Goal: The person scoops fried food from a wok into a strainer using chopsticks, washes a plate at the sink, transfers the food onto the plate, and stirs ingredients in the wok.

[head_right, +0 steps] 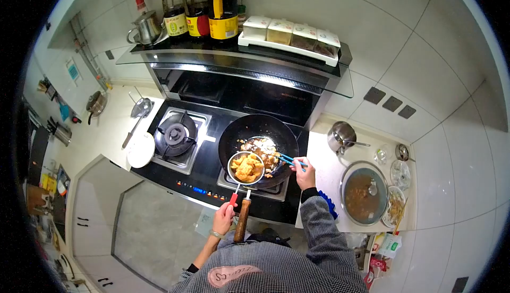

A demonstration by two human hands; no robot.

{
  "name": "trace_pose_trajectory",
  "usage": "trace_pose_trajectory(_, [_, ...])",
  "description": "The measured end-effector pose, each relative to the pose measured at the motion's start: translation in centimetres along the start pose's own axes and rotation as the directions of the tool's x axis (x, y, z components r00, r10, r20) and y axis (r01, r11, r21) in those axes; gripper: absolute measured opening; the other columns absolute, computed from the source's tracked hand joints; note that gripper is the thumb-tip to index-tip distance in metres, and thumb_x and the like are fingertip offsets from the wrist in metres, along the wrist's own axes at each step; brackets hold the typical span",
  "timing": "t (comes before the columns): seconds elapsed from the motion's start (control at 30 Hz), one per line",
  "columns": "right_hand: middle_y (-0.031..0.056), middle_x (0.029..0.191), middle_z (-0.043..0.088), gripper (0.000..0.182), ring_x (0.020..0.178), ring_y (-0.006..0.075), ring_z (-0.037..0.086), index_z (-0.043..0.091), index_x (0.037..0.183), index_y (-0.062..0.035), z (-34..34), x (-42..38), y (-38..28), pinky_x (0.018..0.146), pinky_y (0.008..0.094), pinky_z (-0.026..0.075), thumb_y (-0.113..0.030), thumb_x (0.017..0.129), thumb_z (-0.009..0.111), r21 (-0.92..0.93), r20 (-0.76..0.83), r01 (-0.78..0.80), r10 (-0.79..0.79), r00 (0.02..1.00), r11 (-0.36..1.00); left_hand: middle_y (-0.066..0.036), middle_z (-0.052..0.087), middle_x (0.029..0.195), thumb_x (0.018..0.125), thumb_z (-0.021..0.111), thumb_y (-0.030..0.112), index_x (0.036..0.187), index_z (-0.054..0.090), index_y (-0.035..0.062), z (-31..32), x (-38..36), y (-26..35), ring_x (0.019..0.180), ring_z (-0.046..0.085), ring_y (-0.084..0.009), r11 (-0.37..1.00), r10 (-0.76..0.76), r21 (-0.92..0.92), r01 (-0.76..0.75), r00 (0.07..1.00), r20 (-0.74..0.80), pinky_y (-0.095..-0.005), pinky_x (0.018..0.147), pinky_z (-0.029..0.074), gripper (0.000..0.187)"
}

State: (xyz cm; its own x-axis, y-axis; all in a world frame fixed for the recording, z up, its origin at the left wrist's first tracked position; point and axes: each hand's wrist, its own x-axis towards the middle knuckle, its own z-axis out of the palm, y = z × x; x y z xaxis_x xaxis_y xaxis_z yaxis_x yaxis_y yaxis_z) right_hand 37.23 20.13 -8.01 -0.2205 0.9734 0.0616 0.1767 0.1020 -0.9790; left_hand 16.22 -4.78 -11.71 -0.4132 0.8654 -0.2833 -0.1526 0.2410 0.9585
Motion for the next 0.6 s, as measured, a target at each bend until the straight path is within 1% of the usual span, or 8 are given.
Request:
trace_pose_trajectory(0.1, [0.0121,0.086,0.064,0.018,0.075,0.0172,0.066,0.057,0.097,0.0036,-0.4,-0.6,-0.8,0.067,0.0250,0.054,-0.013,0.093,0.052,0.088,-0.049,-0.020,0.024,0.998,0.996,0.003,0.051,0.060,0.095,0.045,0.023,0.103,0.061,0.0052,-0.1,-0.1,0.3,0.050,0.045,-0.0037,0.999,0.005,0.044,-0.005,1.000,-0.008,-0.0213,0.045,0.038,0.025])
trace_pose_trajectory(0.17, [0.0142,0.088,0.064,0.021,0.076,0.0188,0.066,0.056,0.098,0.0048,-0.8,-1.3,-2.2,0.069,0.0264,0.055,-0.015,0.094,0.052,0.208,-0.052,-0.027,0.038,0.998,0.978,0.002,0.051,0.060,0.095,0.045,0.023,0.103,0.061,0.0055,-0.1,0.0,0.2,0.050,0.045,-0.0040,0.999,0.009,0.051,-0.008,1.000,-0.006,-0.0214,0.045,0.038,0.025])
trace_pose_trajectory(0.23, [0.0157,0.091,0.063,0.022,0.078,0.0205,0.066,0.054,0.101,0.0046,-0.9,-2.6,-5.0,0.070,0.0281,0.055,-0.016,0.094,0.051,0.263,-0.018,-0.049,0.055,0.998,0.964,0.002,0.051,0.061,0.095,0.045,0.023,0.103,0.061,0.0056,-0.1,-0.1,0.4,0.050,0.045,-0.0041,0.999,0.005,0.051,-0.005,1.000,-0.003,-0.0214,0.045,0.038,0.025])
trace_pose_trajectory(0.3, [0.0174,0.094,0.062,0.021,0.079,0.0217,0.066,0.054,0.101,0.0041,-0.7,-4.0,-7.8,0.070,0.0285,0.055,-0.015,0.094,0.052,0.373,0.116,-0.170,0.137,0.984,0.912,0.002,0.051,0.061,0.095,0.045,0.023,0.103,0.061,0.0056,0.0,0.0,0.4,0.050,0.045,-0.0042,0.999,0.002,0.051,-0.002,1.000,0.001,-0.0215,0.045,0.038,0.025])
trace_pose_trajectory(0.37, [0.0167,0.094,0.062,0.020,0.079,0.0220,0.066,0.053,0.103,0.0032,-0.7,-3.9,-7.7,0.068,0.0281,0.055,-0.015,0.094,0.052,0.374,0.148,-0.185,0.139,0.979,0.909,0.002,0.051,0.061,0.095,0.045,0.023,0.104,0.061,0.0055,0.0,0.1,-0.2,0.050,0.045,-0.0039,0.999,0.001,0.036,-0.001,1.000,-0.001,-0.0213,0.045,0.038,0.025])
trace_pose_trajectory(0.43, [0.0143,0.091,0.061,0.019,0.077,0.0206,0.066,0.053,0.102,0.0028,-0.4,-2.8,-5.5,0.066,0.0266,0.055,-0.014,0.093,0.051,0.299,0.104,-0.096,0.067,0.992,0.950,0.003,0.051,0.061,0.095,0.045,0.023,0.103,0.061,0.0054,-0.1,0.2,-0.7,0.050,0.044,-0.0037,1.000,0.008,0.030,-0.008,1.000,0.007,-0.0211,0.045,0.037,0.025])
trace_pose_trajectory(0.5, [0.0099,0.088,0.062,0.015,0.071,0.0161,0.065,0.056,0.099,0.0015,0.2,-1.7,-3.4,0.062,0.0238,0.053,-0.011,0.093,0.051,0.118,0.074,-0.066,0.057,0.996,0.991,0.003,0.051,0.061,0.095,0.045,0.022,0.103,0.061,0.0053,-0.1,0.3,-0.8,0.050,0.044,-0.0035,1.000,0.017,0.024,-0.017,1.000,0.013,-0.0210,0.045,0.037,0.025])
trace_pose_trajectory(0.6, [0.0090,0.085,0.064,0.016,0.070,0.0151,0.065,0.058,0.095,0.0013,1.2,-0.7,-0.9,0.062,0.0242,0.053,-0.013,0.093,0.051,0.064,0.091,-0.054,0.048,0.995,0.997,0.003,0.050,0.061,0.095,0.045,0.022,0.103,0.060,0.0053,-0.3,0.2,0.1,0.050,0.044,-0.0031,1.000,-0.012,-0.002,0.012,1.000,0.023,-0.0208,0.045,0.036,0.024])
